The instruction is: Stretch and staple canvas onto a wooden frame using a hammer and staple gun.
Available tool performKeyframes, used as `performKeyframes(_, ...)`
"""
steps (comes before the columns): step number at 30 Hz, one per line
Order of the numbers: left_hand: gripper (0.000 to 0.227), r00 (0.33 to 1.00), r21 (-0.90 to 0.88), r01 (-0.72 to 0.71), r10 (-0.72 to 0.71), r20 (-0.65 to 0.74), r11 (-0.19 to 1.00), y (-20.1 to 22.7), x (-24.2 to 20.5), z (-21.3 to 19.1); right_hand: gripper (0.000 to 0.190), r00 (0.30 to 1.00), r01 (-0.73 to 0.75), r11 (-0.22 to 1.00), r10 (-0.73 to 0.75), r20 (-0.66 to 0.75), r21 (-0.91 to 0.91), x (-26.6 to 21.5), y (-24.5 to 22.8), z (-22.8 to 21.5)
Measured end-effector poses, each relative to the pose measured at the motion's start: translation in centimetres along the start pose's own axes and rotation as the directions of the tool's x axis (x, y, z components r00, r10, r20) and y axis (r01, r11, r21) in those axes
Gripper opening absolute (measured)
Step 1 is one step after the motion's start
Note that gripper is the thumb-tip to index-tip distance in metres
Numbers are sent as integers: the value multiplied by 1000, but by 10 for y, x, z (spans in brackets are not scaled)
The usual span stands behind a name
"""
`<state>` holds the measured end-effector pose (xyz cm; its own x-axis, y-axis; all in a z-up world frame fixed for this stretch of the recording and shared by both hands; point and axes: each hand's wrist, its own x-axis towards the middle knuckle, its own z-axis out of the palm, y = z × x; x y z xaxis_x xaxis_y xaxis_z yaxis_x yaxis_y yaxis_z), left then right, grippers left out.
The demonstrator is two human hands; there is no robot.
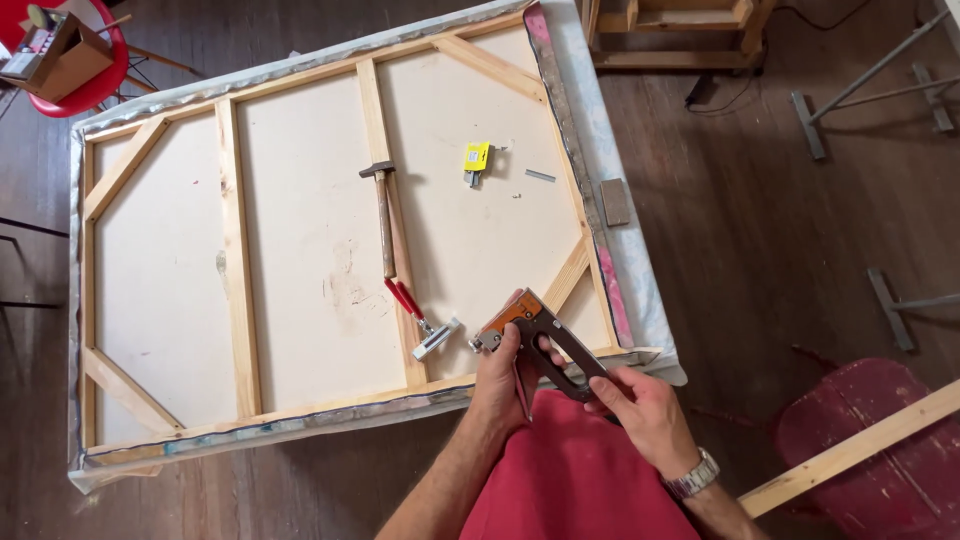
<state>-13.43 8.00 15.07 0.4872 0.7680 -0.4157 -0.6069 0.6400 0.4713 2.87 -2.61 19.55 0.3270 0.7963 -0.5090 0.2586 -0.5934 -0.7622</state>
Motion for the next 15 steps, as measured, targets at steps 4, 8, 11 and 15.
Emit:
performKeyframes(4,67,999,13,-10,10,30,1000,2,-5,-8,44,1000,-2,1000,2,11,27,-1,-4,-9)
performKeyframes(8,69,998,-54,-53,55,38,997,1,-18,3,44,997,70,997,-71,24,18,-9,-16,-24)
performKeyframes(11,55,999,-78,-49,50,20,996,-2,-24,6,45,992,123,992,-122,32,-31,-9,-8,-24)
performKeyframes(15,39,996,-81,-87,86,-20,993,-10,-38,18,42,967,251,967,-250,-41,35,5,6,-31)
